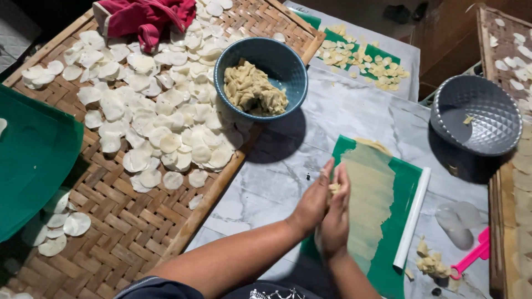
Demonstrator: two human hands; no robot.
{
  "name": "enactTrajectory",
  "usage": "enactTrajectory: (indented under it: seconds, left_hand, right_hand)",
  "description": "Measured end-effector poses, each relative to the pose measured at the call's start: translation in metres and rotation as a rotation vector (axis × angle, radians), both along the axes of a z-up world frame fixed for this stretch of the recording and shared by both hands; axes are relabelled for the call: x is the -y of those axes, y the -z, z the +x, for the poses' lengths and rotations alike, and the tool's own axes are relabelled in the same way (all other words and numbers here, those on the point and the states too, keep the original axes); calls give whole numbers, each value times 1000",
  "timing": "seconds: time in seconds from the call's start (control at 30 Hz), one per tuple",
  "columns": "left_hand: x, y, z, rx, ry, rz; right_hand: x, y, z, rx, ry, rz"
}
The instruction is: Rolling out small portions of dough into thin sheets using a rolling pin and placing them on a tray
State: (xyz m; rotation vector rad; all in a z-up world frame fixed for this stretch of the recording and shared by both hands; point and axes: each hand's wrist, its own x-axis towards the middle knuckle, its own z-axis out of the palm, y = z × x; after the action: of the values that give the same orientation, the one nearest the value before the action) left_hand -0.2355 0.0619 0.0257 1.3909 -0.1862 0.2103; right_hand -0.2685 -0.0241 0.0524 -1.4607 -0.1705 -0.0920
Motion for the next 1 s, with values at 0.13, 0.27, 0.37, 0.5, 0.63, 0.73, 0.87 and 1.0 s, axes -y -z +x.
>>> enactTrajectory:
  seconds: [0.13, 0.27, 0.37, 0.5, 0.63, 0.73, 0.87, 1.0]
  left_hand:
    - [12, 6, -6, -195, -46, -27]
    - [65, 14, -54, 22, 56, 76]
    - [79, 31, -70, -102, 87, 53]
    - [80, 29, -69, -180, -32, 111]
    - [111, 33, -94, -185, 67, -135]
    - [101, 70, -89, -378, -40, 349]
    - [57, 38, -64, -330, -179, 922]
    - [55, 91, -38, -108, -406, 1340]
  right_hand:
    - [25, -18, -47, 248, -267, -376]
    - [55, 2, -36, 100, -265, -133]
    - [75, 24, -47, -7, -197, -105]
    - [83, 28, -76, -70, -193, -170]
    - [128, 60, -29, 92, 11, -381]
    - [168, 54, -20, 220, 181, -505]
    - [219, 114, 12, 361, 472, -1148]
    - [232, 130, 12, 338, 536, -1230]
